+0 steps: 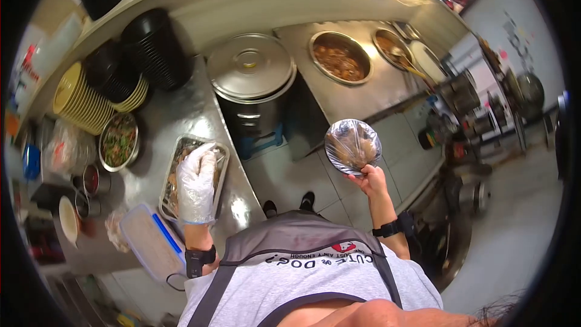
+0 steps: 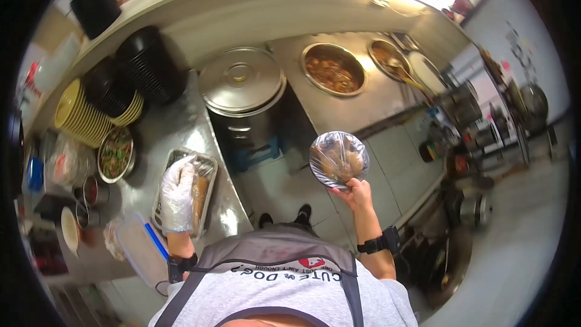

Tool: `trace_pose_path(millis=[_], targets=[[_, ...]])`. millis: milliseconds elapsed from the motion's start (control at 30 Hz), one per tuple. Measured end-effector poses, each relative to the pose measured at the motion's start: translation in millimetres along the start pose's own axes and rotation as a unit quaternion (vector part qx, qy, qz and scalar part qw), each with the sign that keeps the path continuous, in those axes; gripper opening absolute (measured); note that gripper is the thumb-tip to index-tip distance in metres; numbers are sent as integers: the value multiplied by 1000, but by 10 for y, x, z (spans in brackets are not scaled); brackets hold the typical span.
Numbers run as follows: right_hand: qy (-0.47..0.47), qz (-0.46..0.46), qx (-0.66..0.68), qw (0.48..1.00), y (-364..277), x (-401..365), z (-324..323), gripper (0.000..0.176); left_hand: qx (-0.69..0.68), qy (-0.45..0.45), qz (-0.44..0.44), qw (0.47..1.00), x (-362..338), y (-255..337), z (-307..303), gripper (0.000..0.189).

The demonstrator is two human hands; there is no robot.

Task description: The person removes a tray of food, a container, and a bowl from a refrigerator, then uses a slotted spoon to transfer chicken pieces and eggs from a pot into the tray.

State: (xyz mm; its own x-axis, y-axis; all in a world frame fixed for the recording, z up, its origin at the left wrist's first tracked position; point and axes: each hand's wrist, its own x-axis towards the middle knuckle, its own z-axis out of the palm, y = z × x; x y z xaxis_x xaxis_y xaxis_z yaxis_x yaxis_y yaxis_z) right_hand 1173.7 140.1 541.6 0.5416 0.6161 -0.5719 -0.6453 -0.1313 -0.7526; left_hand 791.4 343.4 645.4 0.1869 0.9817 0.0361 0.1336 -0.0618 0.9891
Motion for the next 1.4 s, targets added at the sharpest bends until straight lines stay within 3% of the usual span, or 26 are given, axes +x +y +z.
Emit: trace_pose_path(millis=[200, 367, 533, 733, 800, 867, 933, 967, 1067, 1133, 1167, 1233, 1400], targets=[[-141, 21, -87, 986, -267, 881, 568, 44, 60, 180, -37, 981, -411, 34, -48, 24], [-313, 93, -171, 930, -151, 1267, 1756, 45, 34, 313, -63, 947, -911, 33, 122, 25], [-452, 179, -133, 864, 579, 1568, 3017, 50, 17, 423, -80, 903, -1480, 174, 394, 25], [-427, 253, -125, 859, 1645, 2044, 3994, 50, 5, 539, -122, 834, -2290, 248, 719, 27], [-412, 230, -153, 868, 1814, 2099, 4055, 51, 4, 586, -179, 790, -2519, 291, 813, 28], [-440, 245, -148, 851, 1865, 2136, 4065, 44, 0, 615, -181, 767, -2724, 187, 853, 29], [-419, 165, -314, 836, 1712, 2031, 4012, 63, -16, 642, -190, 743, -2845, 144, 863, 28], [-399, 105, -387, 825, 1828, 2146, 3942, 86, -19, 650, -190, 736, -2872, 89, 846, 29], [-412, 133, -491, 756, 1913, 2030, 3541, 62, -75, 638, -188, 743, -2910, -175, 649, 28], [-446, 211, -455, 741, 1779, 1512, 3299, 43, -66, 625, -212, 748, -2704, -166, 507, 28], [-442, 207, -458, 743, 1852, 1593, 3278, 43, -77, 607, -226, 758, -2541, -121, 433, 27], [-469, 277, -319, 775, 2068, 1808, 3183, 27, -91, 559, -226, 792, -2367, -232, 243, 27], [-475, 339, -283, 761, 2059, 1783, 2917, 17, -65, 462, -171, 868, -1972, -501, -93, 24]])
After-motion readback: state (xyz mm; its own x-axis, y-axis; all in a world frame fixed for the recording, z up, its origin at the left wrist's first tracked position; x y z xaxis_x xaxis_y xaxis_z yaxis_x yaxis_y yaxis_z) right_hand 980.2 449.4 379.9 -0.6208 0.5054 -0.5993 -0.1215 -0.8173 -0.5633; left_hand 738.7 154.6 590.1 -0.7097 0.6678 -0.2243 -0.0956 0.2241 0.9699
